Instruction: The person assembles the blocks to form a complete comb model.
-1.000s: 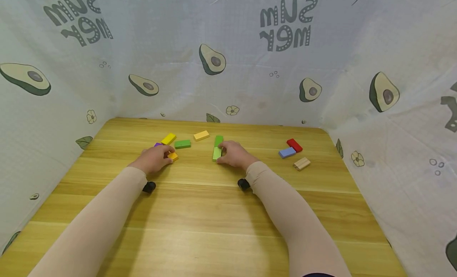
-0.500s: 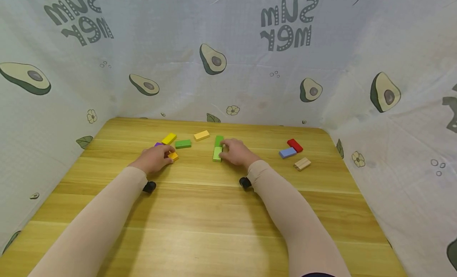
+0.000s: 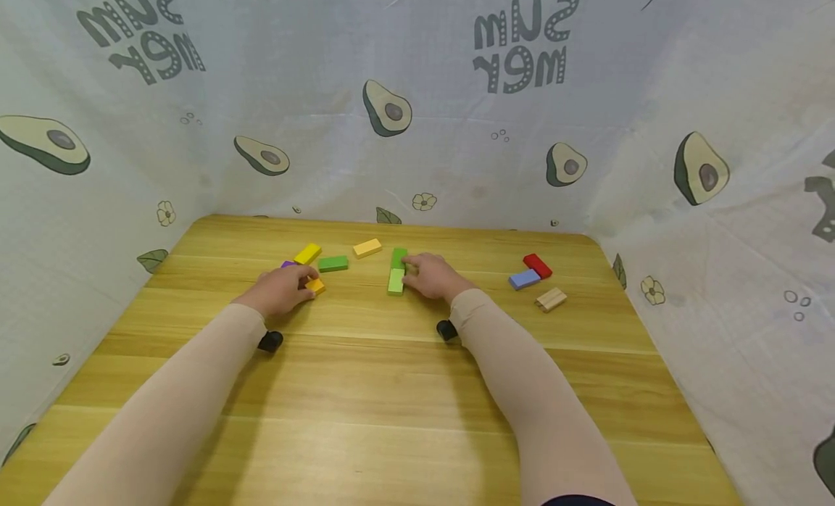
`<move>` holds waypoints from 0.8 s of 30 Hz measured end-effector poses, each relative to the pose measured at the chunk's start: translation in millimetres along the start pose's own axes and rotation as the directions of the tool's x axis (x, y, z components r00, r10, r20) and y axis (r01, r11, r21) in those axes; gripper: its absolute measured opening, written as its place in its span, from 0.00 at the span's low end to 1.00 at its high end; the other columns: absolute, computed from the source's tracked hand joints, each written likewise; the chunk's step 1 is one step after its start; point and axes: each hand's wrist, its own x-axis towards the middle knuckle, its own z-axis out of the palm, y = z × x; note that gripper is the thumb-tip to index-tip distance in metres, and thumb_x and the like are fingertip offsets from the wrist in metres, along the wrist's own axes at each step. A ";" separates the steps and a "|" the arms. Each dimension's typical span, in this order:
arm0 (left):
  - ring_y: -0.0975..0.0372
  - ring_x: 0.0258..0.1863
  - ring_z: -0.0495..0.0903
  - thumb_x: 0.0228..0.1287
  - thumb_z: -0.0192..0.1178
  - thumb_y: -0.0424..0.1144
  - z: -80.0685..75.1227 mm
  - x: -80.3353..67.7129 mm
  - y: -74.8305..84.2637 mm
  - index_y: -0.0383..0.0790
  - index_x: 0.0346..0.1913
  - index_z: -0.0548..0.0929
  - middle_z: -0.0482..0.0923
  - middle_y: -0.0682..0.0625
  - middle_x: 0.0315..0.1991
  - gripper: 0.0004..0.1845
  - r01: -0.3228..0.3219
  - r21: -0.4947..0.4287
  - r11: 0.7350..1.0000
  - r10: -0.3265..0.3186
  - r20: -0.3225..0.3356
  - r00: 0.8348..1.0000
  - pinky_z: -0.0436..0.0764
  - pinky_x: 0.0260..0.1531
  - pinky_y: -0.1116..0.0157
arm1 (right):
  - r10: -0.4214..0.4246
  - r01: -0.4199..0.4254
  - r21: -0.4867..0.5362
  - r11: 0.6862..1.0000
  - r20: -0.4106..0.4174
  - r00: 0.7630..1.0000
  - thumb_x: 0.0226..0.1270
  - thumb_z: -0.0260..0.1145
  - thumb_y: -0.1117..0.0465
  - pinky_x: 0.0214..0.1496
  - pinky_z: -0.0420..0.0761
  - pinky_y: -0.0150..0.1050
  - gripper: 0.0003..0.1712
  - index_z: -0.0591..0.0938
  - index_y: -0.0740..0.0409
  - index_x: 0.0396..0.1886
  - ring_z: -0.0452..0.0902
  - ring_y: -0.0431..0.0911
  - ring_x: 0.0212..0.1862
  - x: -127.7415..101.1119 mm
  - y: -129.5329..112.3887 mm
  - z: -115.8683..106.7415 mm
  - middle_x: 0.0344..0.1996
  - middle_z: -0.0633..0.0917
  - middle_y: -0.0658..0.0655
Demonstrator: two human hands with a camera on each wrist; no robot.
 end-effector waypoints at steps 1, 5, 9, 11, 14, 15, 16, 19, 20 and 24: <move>0.57 0.46 0.76 0.62 0.59 0.50 0.0 0.5 -0.4 0.51 0.54 0.74 0.79 0.53 0.44 0.19 -0.003 -0.001 1.000 0.003 0.000 1.000 0.63 0.52 0.47 | 0.002 -0.002 -0.004 1.000 0.000 1.000 0.67 0.57 0.47 0.70 0.56 0.50 0.32 0.63 0.48 0.69 0.56 0.55 0.70 0.3 0.1 0.0 0.67 0.64 0.59; 0.58 0.45 0.76 0.62 0.59 0.50 0.2 1.9 -1.8 0.51 0.54 0.74 0.79 0.54 0.43 0.19 -0.020 -0.001 1.000 0.020 0.005 1.000 0.64 0.52 0.47 | 0.005 -0.005 -0.011 1.000 0.005 1.000 0.67 0.57 0.47 0.70 0.56 0.50 0.32 0.64 0.47 0.69 0.55 0.54 0.70 1.7 1.3 0.3 0.67 0.64 0.59; 0.59 0.45 0.76 0.62 0.59 0.50 -0.7 2.3 -2.3 0.51 0.55 0.73 0.78 0.53 0.44 0.19 -0.027 0.005 1.000 0.027 0.018 0.999 0.64 0.52 0.48 | 0.009 -0.009 -0.007 1.000 0.008 1.000 0.67 0.57 0.46 0.71 0.55 0.51 0.32 0.64 0.46 0.69 0.55 0.54 0.70 2.1 2.0 0.4 0.67 0.64 0.58; 0.59 0.45 0.76 0.62 0.59 0.51 -1.7 2.0 -2.4 0.51 0.55 0.73 0.78 0.54 0.44 0.20 -0.024 0.005 1.000 0.024 0.022 0.999 0.64 0.53 0.48 | 0.011 -0.011 -0.003 1.000 0.009 1.000 0.67 0.57 0.46 0.71 0.54 0.51 0.32 0.64 0.46 0.69 0.54 0.54 0.70 2.1 1.6 0.0 0.67 0.64 0.58; 0.58 0.46 0.76 0.62 0.59 0.51 -2.8 1.6 -2.3 0.52 0.56 0.73 0.79 0.54 0.45 0.20 -0.024 0.001 1.000 0.024 0.029 0.999 0.63 0.53 0.47 | 0.009 -0.009 -0.003 1.000 0.009 1.000 0.67 0.57 0.46 0.71 0.54 0.51 0.32 0.64 0.46 0.69 0.54 0.54 0.70 1.9 1.2 -0.4 0.67 0.64 0.58; 0.58 0.46 0.76 0.62 0.59 0.51 -2.9 1.5 -2.3 0.52 0.56 0.73 0.79 0.54 0.45 0.20 -0.025 0.000 1.000 0.025 0.029 0.999 0.63 0.53 0.47 | 0.007 -0.007 -0.005 1.000 0.009 1.000 0.67 0.57 0.46 0.71 0.54 0.51 0.32 0.64 0.46 0.69 0.55 0.54 0.70 1.8 1.1 -0.5 0.67 0.65 0.58; 0.58 0.47 0.76 0.62 0.59 0.51 -3.0 1.5 -2.3 0.52 0.56 0.74 0.79 0.54 0.45 0.20 -0.027 0.001 1.000 0.026 0.029 0.999 0.63 0.53 0.47 | 0.006 -0.006 -0.006 1.000 0.009 1.000 0.67 0.57 0.46 0.71 0.54 0.51 0.32 0.64 0.46 0.69 0.55 0.54 0.70 1.7 1.0 -0.5 0.67 0.65 0.58; 0.58 0.48 0.76 0.62 0.59 0.51 -2.7 1.5 -2.3 0.51 0.56 0.74 0.79 0.54 0.46 0.20 -0.033 0.008 0.999 0.032 0.027 0.999 0.64 0.53 0.47 | 0.003 -0.003 -0.012 1.000 0.011 1.000 0.67 0.57 0.46 0.71 0.54 0.51 0.32 0.64 0.47 0.69 0.54 0.54 0.70 1.4 0.8 -0.5 0.67 0.65 0.58; 0.58 0.48 0.76 0.62 0.59 0.51 -2.4 1.6 -2.3 0.51 0.56 0.74 0.79 0.54 0.46 0.20 -0.034 0.011 0.999 0.034 0.026 0.999 0.64 0.53 0.47 | 0.002 -0.002 -0.013 1.000 0.012 1.000 0.67 0.57 0.46 0.71 0.54 0.51 0.32 0.64 0.47 0.69 0.54 0.54 0.70 1.3 0.7 -0.5 0.67 0.65 0.58; 0.58 0.47 0.76 0.62 0.59 0.50 -1.7 1.6 -1.6 0.52 0.56 0.74 0.79 0.54 0.45 0.20 -0.030 0.020 0.999 0.030 0.020 0.999 0.64 0.52 0.48 | -0.005 0.005 -0.028 1.000 0.010 1.000 0.67 0.57 0.47 0.71 0.53 0.51 0.32 0.63 0.47 0.69 0.54 0.55 0.70 1.0 0.9 -0.9 0.67 0.65 0.58</move>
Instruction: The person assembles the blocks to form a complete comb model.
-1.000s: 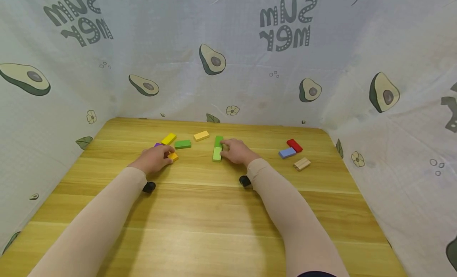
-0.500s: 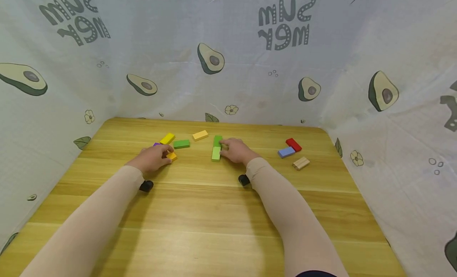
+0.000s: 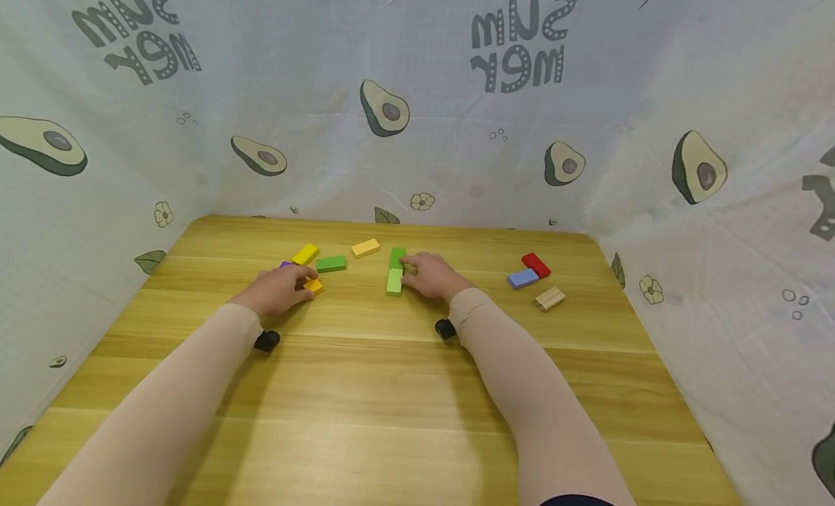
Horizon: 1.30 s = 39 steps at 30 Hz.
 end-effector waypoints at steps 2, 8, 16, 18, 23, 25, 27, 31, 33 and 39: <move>0.58 0.47 0.76 0.62 0.59 0.50 0.6 0.3 1.3 0.51 0.56 0.74 0.79 0.54 0.45 0.20 0.001 -0.001 1.000 -0.001 -0.002 1.000 0.64 0.52 0.47 | 0.000 0.000 -0.003 1.000 -0.001 1.000 0.67 0.57 0.47 0.71 0.53 0.51 0.32 0.63 0.48 0.69 0.54 0.55 0.70 -1.4 0.8 -0.5 0.67 0.65 0.59; 0.56 0.50 0.76 0.62 0.59 0.50 2.6 0.4 4.2 0.51 0.56 0.74 0.80 0.53 0.47 0.20 0.002 -0.004 1.000 -0.002 -0.003 1.000 0.63 0.53 0.46 | 0.013 -0.013 0.044 0.999 0.007 1.000 0.66 0.58 0.47 0.71 0.55 0.51 0.34 0.62 0.48 0.70 0.55 0.55 0.70 -4.1 6.8 -1.2 0.68 0.64 0.58; 0.55 0.52 0.75 0.63 0.58 0.50 3.0 -1.1 2.6 0.52 0.57 0.74 0.79 0.52 0.49 0.20 0.007 -0.017 1.000 -0.007 -0.006 1.000 0.62 0.54 0.46 | 0.088 -0.085 0.092 0.992 -0.026 0.996 0.66 0.57 0.46 0.68 0.60 0.53 0.35 0.60 0.48 0.71 0.57 0.54 0.69 -18.2 30.3 -11.3 0.68 0.64 0.57; 0.55 0.51 0.75 0.63 0.58 0.50 2.9 -1.2 1.7 0.52 0.57 0.74 0.79 0.52 0.49 0.20 0.011 -0.020 1.000 -0.011 -0.001 1.000 0.62 0.53 0.47 | 0.096 -0.092 0.090 0.992 -0.044 0.994 0.66 0.57 0.47 0.67 0.61 0.54 0.35 0.61 0.50 0.70 0.57 0.56 0.69 -24.5 36.5 -17.8 0.68 0.63 0.58; 0.56 0.50 0.75 0.63 0.58 0.50 2.4 -0.4 0.2 0.52 0.57 0.74 0.79 0.52 0.48 0.20 0.003 -0.020 1.000 -0.003 -0.001 1.000 0.62 0.52 0.48 | 0.126 -0.123 0.040 0.992 -0.080 0.989 0.67 0.57 0.49 0.66 0.60 0.57 0.35 0.61 0.54 0.70 0.57 0.59 0.68 -43.0 56.7 -33.1 0.68 0.63 0.62; 0.56 0.50 0.75 0.63 0.58 0.50 2.0 -0.1 0.1 0.51 0.57 0.74 0.79 0.52 0.48 0.20 -0.009 -0.018 1.000 0.009 -0.003 1.000 0.62 0.52 0.48 | 0.146 -0.144 0.028 0.989 -0.089 0.985 0.67 0.57 0.49 0.66 0.60 0.58 0.35 0.61 0.56 0.69 0.57 0.60 0.68 -51.4 65.3 -38.1 0.68 0.63 0.63; 0.56 0.50 0.75 0.63 0.58 0.50 1.5 0.0 -0.2 0.51 0.57 0.74 0.79 0.52 0.48 0.20 -0.019 -0.017 1.000 0.019 -0.005 1.000 0.62 0.52 0.48 | 0.162 -0.160 0.023 0.987 -0.096 0.982 0.67 0.57 0.50 0.66 0.59 0.58 0.35 0.61 0.57 0.69 0.56 0.61 0.68 -60.0 74.3 -42.4 0.67 0.63 0.64; 0.57 0.50 0.76 0.63 0.58 0.50 1.1 -0.2 -0.8 0.50 0.56 0.75 0.79 0.53 0.48 0.20 -0.030 -0.012 0.999 0.030 -0.016 0.999 0.63 0.50 0.49 | 0.207 -0.205 0.033 0.978 -0.118 0.971 0.66 0.58 0.50 0.66 0.58 0.59 0.35 0.62 0.58 0.69 0.54 0.62 0.68 -76.6 90.8 -49.7 0.67 0.63 0.65; 0.57 0.49 0.76 0.63 0.58 0.49 1.2 -0.3 -1.2 0.50 0.56 0.75 0.79 0.53 0.48 0.20 -0.036 -0.011 0.999 0.036 -0.018 0.999 0.63 0.49 0.48 | 0.228 -0.227 0.021 0.974 -0.128 0.965 0.66 0.58 0.50 0.66 0.56 0.61 0.35 0.62 0.59 0.69 0.53 0.64 0.68 -84.8 99.6 -53.2 0.67 0.63 0.66; 0.57 0.49 0.76 0.62 0.58 0.50 2.4 0.3 -2.0 0.50 0.56 0.75 0.80 0.53 0.46 0.20 -0.030 -0.017 0.999 0.030 -0.017 0.999 0.63 0.49 0.49 | 0.269 -0.274 -0.008 0.962 -0.163 0.949 0.65 0.57 0.47 0.65 0.55 0.62 0.38 0.61 0.62 0.69 0.51 0.67 0.67 -105.6 126.0 -57.6 0.66 0.60 0.71</move>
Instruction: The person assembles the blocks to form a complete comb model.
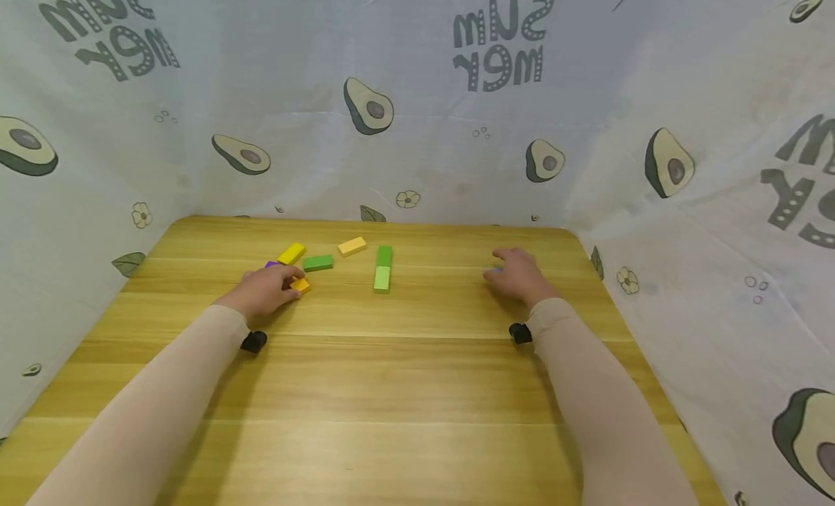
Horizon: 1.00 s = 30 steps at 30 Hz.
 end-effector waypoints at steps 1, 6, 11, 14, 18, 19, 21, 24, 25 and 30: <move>0.57 0.49 0.76 0.62 0.58 0.50 -0.4 -0.4 0.1 0.50 0.56 0.75 0.79 0.53 0.46 0.20 0.006 -0.001 1.000 -0.006 0.001 1.000 0.62 0.50 0.48 | 0.009 -0.009 -0.001 1.000 -0.006 1.000 0.64 0.57 0.46 0.65 0.57 0.62 0.39 0.61 0.63 0.68 0.52 0.67 0.66 -1.9 2.9 -0.5 0.66 0.61 0.71; 0.55 0.51 0.75 0.63 0.58 0.50 -3.3 -3.1 2.3 0.50 0.57 0.74 0.79 0.51 0.48 0.20 0.020 -0.006 1.000 -0.020 0.011 1.000 0.61 0.51 0.48 | 0.044 -0.044 0.004 0.999 -0.019 0.999 0.63 0.59 0.45 0.61 0.63 0.61 0.40 0.61 0.63 0.68 0.56 0.66 0.62 -10.6 10.4 -1.9 0.62 0.62 0.73; 0.55 0.50 0.76 0.63 0.58 0.50 -3.7 -4.0 2.6 0.50 0.56 0.74 0.79 0.51 0.47 0.20 0.014 -0.006 1.000 -0.014 0.007 1.000 0.62 0.50 0.48 | 0.068 -0.067 0.027 0.997 -0.021 0.997 0.62 0.60 0.45 0.58 0.67 0.61 0.41 0.60 0.62 0.69 0.58 0.65 0.58 -17.4 15.6 -0.8 0.60 0.62 0.74; 0.56 0.49 0.76 0.62 0.58 0.50 -2.7 -3.1 2.1 0.50 0.56 0.75 0.80 0.52 0.46 0.20 0.012 -0.001 1.000 -0.012 0.000 1.000 0.62 0.50 0.48 | 0.077 -0.077 0.031 0.997 -0.020 0.997 0.62 0.60 0.45 0.57 0.67 0.60 0.42 0.60 0.64 0.68 0.58 0.65 0.57 -20.1 17.8 -0.1 0.59 0.63 0.74; 0.56 0.49 0.76 0.62 0.58 0.51 -1.6 -2.3 1.6 0.50 0.56 0.75 0.80 0.52 0.46 0.20 0.013 0.003 1.000 -0.013 -0.003 1.000 0.63 0.50 0.48 | 0.091 -0.090 0.039 0.995 -0.021 0.996 0.61 0.61 0.46 0.56 0.67 0.61 0.42 0.60 0.66 0.68 0.58 0.65 0.56 -21.9 19.2 0.2 0.58 0.63 0.75; 0.56 0.49 0.76 0.62 0.58 0.51 -1.5 -2.2 1.5 0.50 0.56 0.75 0.80 0.52 0.46 0.20 0.013 0.002 1.000 -0.013 -0.005 1.000 0.63 0.50 0.48 | 0.094 -0.093 0.040 0.995 -0.022 0.995 0.61 0.61 0.46 0.56 0.67 0.61 0.42 0.61 0.66 0.67 0.59 0.65 0.55 -22.3 19.3 0.2 0.57 0.64 0.75; 0.56 0.50 0.76 0.62 0.58 0.50 -1.3 -2.2 1.3 0.50 0.56 0.75 0.80 0.52 0.47 0.20 0.010 0.000 1.000 -0.010 -0.006 1.000 0.62 0.50 0.48 | 0.102 -0.101 0.046 0.994 -0.019 0.995 0.61 0.61 0.45 0.56 0.66 0.61 0.43 0.61 0.67 0.67 0.59 0.65 0.55 -22.9 19.1 -0.1 0.57 0.64 0.75; 0.56 0.50 0.75 0.62 0.58 0.50 -1.2 -2.4 1.6 0.50 0.56 0.75 0.80 0.52 0.47 0.20 0.012 0.000 1.000 -0.012 -0.007 1.000 0.62 0.50 0.49 | 0.110 -0.110 0.042 0.993 -0.017 0.994 0.61 0.61 0.44 0.57 0.65 0.61 0.43 0.62 0.67 0.67 0.59 0.65 0.55 -23.4 19.9 0.3 0.57 0.64 0.74; 0.56 0.51 0.75 0.62 0.58 0.50 -1.4 -2.8 2.0 0.50 0.56 0.75 0.80 0.52 0.47 0.20 0.013 -0.003 1.000 -0.013 -0.005 1.000 0.62 0.50 0.48 | 0.110 -0.109 0.037 0.993 -0.020 0.994 0.61 0.61 0.44 0.58 0.64 0.62 0.43 0.62 0.67 0.66 0.59 0.65 0.55 -23.1 20.6 0.8 0.57 0.64 0.74; 0.56 0.50 0.75 0.62 0.58 0.50 -2.8 -4.7 5.3 0.50 0.56 0.75 0.79 0.52 0.47 0.20 0.018 -0.004 1.000 -0.018 -0.002 1.000 0.62 0.51 0.48 | 0.123 -0.122 0.030 0.992 -0.034 0.992 0.60 0.61 0.41 0.57 0.64 0.62 0.43 0.65 0.68 0.65 0.60 0.65 0.55 -22.9 22.9 3.8 0.57 0.66 0.74</move>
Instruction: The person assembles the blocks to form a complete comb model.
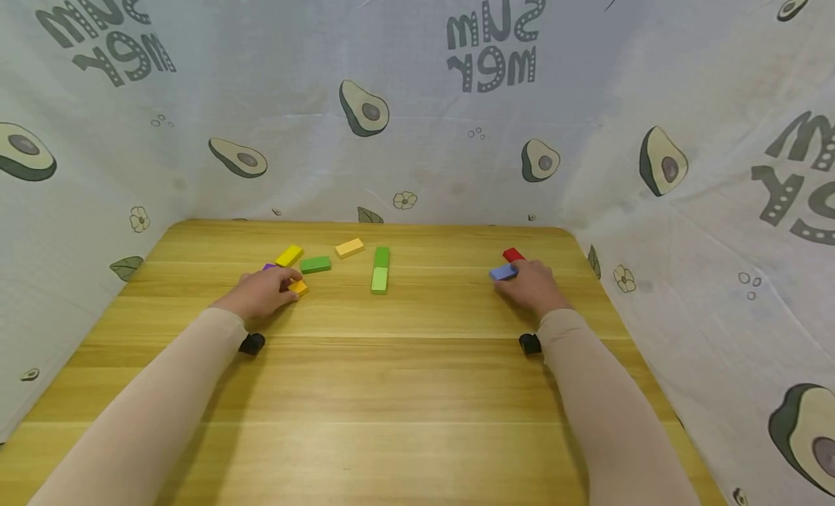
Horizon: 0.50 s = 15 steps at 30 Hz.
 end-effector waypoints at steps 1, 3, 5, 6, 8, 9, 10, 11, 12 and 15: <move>0.56 0.49 0.75 0.62 0.59 0.50 -0.3 -0.5 0.4 0.50 0.56 0.75 0.79 0.52 0.47 0.20 0.001 0.001 1.000 -0.001 -0.001 1.000 0.62 0.51 0.48 | 0.002 -0.002 0.000 1.000 -0.002 1.000 0.60 0.61 0.41 0.57 0.64 0.62 0.43 0.65 0.67 0.64 0.60 0.65 0.55 0.3 0.2 0.6 0.57 0.66 0.74; 0.56 0.48 0.75 0.62 0.58 0.50 -0.3 -0.5 0.7 0.50 0.56 0.75 0.79 0.52 0.46 0.20 -0.002 0.008 1.000 0.002 -0.003 1.000 0.63 0.51 0.49 | 0.006 -0.006 0.001 1.000 -0.006 1.000 0.59 0.61 0.41 0.56 0.65 0.61 0.43 0.65 0.67 0.64 0.61 0.64 0.54 0.9 0.3 1.4 0.56 0.67 0.74; 0.56 0.48 0.76 0.63 0.58 0.50 -0.2 -0.7 0.6 0.50 0.56 0.75 0.80 0.52 0.46 0.20 -0.008 0.009 1.000 0.008 -0.004 1.000 0.63 0.50 0.48 | 0.006 -0.006 -0.002 1.000 -0.011 1.000 0.59 0.61 0.40 0.55 0.66 0.61 0.43 0.66 0.67 0.64 0.62 0.64 0.53 1.7 0.1 1.9 0.55 0.68 0.73; 0.56 0.48 0.76 0.62 0.58 0.50 0.0 -0.6 0.5 0.50 0.55 0.75 0.80 0.52 0.46 0.19 -0.007 0.011 1.000 0.007 -0.005 1.000 0.63 0.51 0.48 | 0.003 -0.003 -0.004 1.000 -0.010 1.000 0.59 0.61 0.40 0.54 0.66 0.60 0.43 0.65 0.68 0.63 0.62 0.64 0.52 1.7 0.0 2.0 0.54 0.68 0.73; 0.56 0.48 0.76 0.63 0.58 0.49 0.3 -0.6 0.4 0.50 0.55 0.75 0.80 0.52 0.46 0.19 -0.011 0.011 1.000 0.011 -0.007 1.000 0.63 0.50 0.48 | 0.002 -0.002 -0.013 1.000 -0.015 1.000 0.59 0.61 0.40 0.53 0.67 0.59 0.43 0.66 0.69 0.62 0.62 0.63 0.51 2.4 -0.3 2.3 0.52 0.69 0.72; 0.56 0.48 0.76 0.63 0.59 0.49 0.2 -0.8 0.4 0.50 0.55 0.76 0.80 0.53 0.46 0.19 -0.012 0.012 1.000 0.012 -0.008 1.000 0.63 0.50 0.48 | 0.003 -0.003 -0.018 1.000 -0.017 1.000 0.59 0.61 0.40 0.53 0.67 0.59 0.43 0.66 0.69 0.62 0.62 0.63 0.51 2.7 -0.6 2.4 0.52 0.70 0.72; 0.56 0.48 0.76 0.63 0.59 0.49 0.2 -0.9 0.4 0.49 0.55 0.76 0.80 0.53 0.46 0.19 -0.015 0.010 1.000 0.015 -0.009 1.000 0.63 0.50 0.47 | 0.003 -0.003 -0.021 1.000 -0.019 1.000 0.59 0.61 0.40 0.53 0.67 0.59 0.43 0.66 0.69 0.62 0.62 0.63 0.51 2.9 -1.1 2.5 0.51 0.70 0.72; 0.56 0.48 0.76 0.62 0.59 0.49 0.2 -0.9 0.5 0.49 0.55 0.76 0.80 0.53 0.46 0.19 -0.015 0.012 1.000 0.015 -0.011 1.000 0.63 0.50 0.47 | 0.004 -0.004 -0.023 1.000 -0.020 1.000 0.59 0.61 0.40 0.53 0.67 0.59 0.43 0.66 0.69 0.61 0.62 0.63 0.50 2.9 -1.8 2.6 0.51 0.71 0.72; 0.56 0.48 0.76 0.62 0.59 0.49 0.1 -0.9 0.5 0.49 0.55 0.76 0.80 0.53 0.46 0.19 -0.016 0.011 1.000 0.016 -0.012 1.000 0.63 0.50 0.47 | 0.004 -0.005 -0.028 1.000 -0.022 1.000 0.59 0.62 0.40 0.53 0.67 0.59 0.43 0.66 0.69 0.61 0.62 0.63 0.50 3.3 -1.9 2.7 0.51 0.71 0.72; 0.56 0.49 0.76 0.63 0.58 0.49 0.6 -0.7 -0.1 0.50 0.55 0.76 0.80 0.52 0.47 0.19 -0.018 0.009 1.000 0.018 -0.012 1.000 0.63 0.51 0.47 | 0.005 -0.006 -0.041 0.999 -0.029 1.000 0.60 0.62 0.42 0.54 0.66 0.59 0.41 0.67 0.69 0.61 0.63 0.63 0.50 4.3 -2.3 2.9 0.52 0.71 0.72</move>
